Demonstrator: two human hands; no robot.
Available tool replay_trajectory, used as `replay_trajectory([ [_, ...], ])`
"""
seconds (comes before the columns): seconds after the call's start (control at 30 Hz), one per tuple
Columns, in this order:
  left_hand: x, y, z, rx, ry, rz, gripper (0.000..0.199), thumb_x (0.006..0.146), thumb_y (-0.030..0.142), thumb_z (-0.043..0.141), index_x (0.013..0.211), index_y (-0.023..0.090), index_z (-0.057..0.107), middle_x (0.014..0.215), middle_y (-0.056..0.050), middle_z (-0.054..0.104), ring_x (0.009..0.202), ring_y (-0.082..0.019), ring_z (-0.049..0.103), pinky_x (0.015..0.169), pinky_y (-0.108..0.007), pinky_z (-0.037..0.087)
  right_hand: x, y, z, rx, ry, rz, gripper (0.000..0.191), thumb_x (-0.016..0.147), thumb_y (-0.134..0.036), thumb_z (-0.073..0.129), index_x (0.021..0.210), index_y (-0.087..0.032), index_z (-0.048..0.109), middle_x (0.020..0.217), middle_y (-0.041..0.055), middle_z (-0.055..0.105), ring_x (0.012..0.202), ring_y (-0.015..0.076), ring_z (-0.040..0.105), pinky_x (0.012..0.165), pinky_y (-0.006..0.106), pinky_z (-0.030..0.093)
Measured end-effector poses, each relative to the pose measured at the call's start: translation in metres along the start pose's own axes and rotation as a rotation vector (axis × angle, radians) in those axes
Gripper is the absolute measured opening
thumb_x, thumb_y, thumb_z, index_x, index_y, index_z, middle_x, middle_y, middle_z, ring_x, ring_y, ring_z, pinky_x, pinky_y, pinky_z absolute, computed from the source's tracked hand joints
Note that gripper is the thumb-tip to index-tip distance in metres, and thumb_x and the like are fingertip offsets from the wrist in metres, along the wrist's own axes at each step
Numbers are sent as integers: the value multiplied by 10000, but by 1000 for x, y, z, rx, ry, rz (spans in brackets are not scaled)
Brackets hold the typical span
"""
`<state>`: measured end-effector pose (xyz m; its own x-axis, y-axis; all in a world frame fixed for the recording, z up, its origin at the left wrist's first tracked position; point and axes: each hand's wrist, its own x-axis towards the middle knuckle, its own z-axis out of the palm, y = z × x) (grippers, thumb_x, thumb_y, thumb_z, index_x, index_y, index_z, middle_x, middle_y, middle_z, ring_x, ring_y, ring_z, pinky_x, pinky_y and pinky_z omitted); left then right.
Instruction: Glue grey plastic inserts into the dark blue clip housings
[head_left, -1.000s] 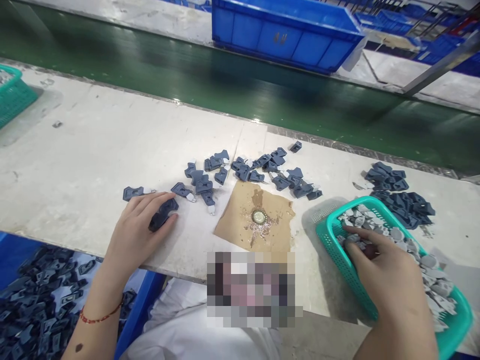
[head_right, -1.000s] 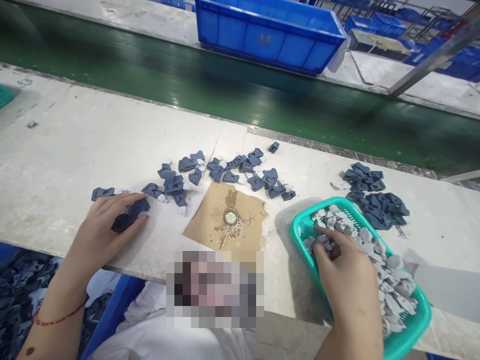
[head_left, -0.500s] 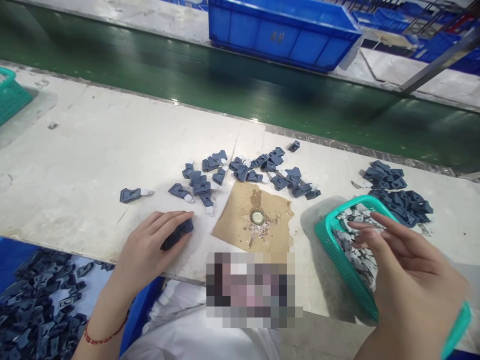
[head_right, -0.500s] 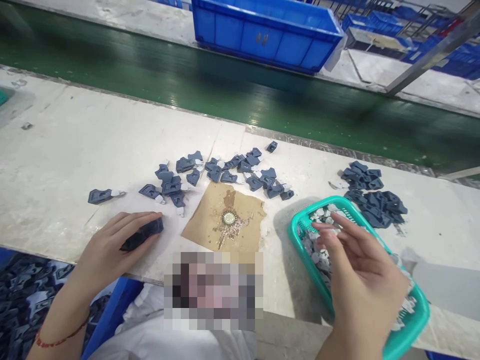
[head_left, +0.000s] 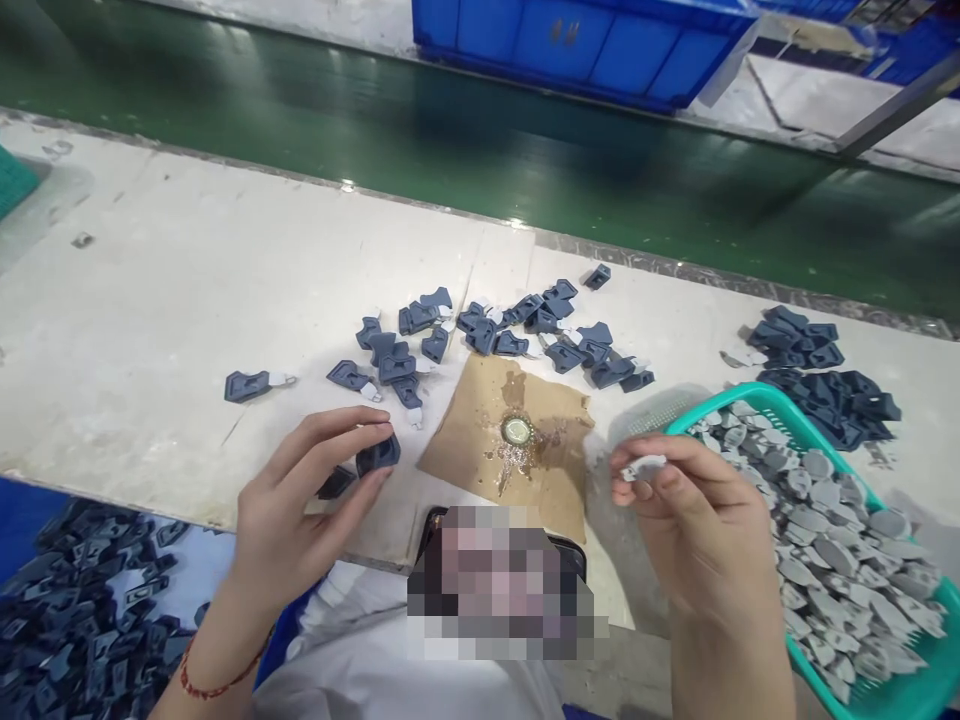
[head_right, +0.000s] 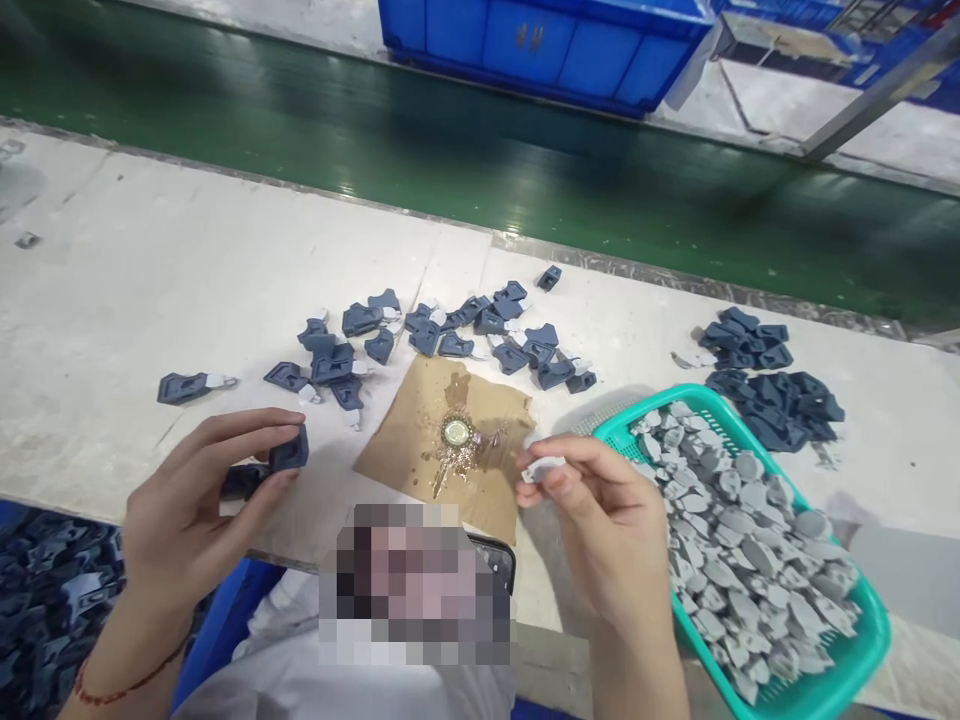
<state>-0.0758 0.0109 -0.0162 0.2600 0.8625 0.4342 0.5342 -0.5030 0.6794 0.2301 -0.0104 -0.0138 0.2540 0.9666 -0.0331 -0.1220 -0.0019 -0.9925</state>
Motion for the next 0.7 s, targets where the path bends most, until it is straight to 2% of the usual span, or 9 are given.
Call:
replay_trajectory([
  [0.13,6,17,19,-465,-64,-262,322,1016,125,616,1253,325,703,1297,-47,679,1194,-223,686,850,-275,620,9,4,9,-6,-17,78,173,827,-438,888,831,-273,838,590,-7,671,472,88,586,457,172,492],
  [0.2,12,22,29,-661,-132,-367,263,1006,172,665,1219,317,715,1264,-50,707,1172,-224,705,830,-263,630,13,6,11,-33,-35,109,168,851,-431,868,859,-267,837,605,-11,662,495,87,576,478,177,488],
  [0.27,17,26,38,-762,-205,-451,233,982,189,713,1188,297,719,1210,-54,743,1159,-224,718,850,-263,638,16,7,13,-77,-47,131,154,879,-416,844,907,-265,839,647,-7,673,541,99,593,514,196,508],
  [0.4,26,30,51,-752,-287,-554,192,1010,171,662,1157,283,712,1139,-32,794,1111,-185,746,930,-267,641,19,7,17,-127,-38,137,98,888,-352,839,952,-279,836,747,0,727,636,117,656,602,220,564],
  [0.57,33,32,61,-818,-305,-651,282,1003,137,668,1219,318,670,1189,19,817,1063,-136,781,879,-192,662,16,6,17,-150,-55,172,89,869,-279,855,940,-307,810,808,-16,765,714,119,718,668,192,597],
  [0.7,37,31,62,-726,-304,-651,283,954,123,727,1141,334,746,1134,49,811,1031,-122,783,878,-146,648,9,2,21,-270,0,222,164,976,-316,746,1113,-364,822,813,-15,775,728,129,738,696,204,613],
])
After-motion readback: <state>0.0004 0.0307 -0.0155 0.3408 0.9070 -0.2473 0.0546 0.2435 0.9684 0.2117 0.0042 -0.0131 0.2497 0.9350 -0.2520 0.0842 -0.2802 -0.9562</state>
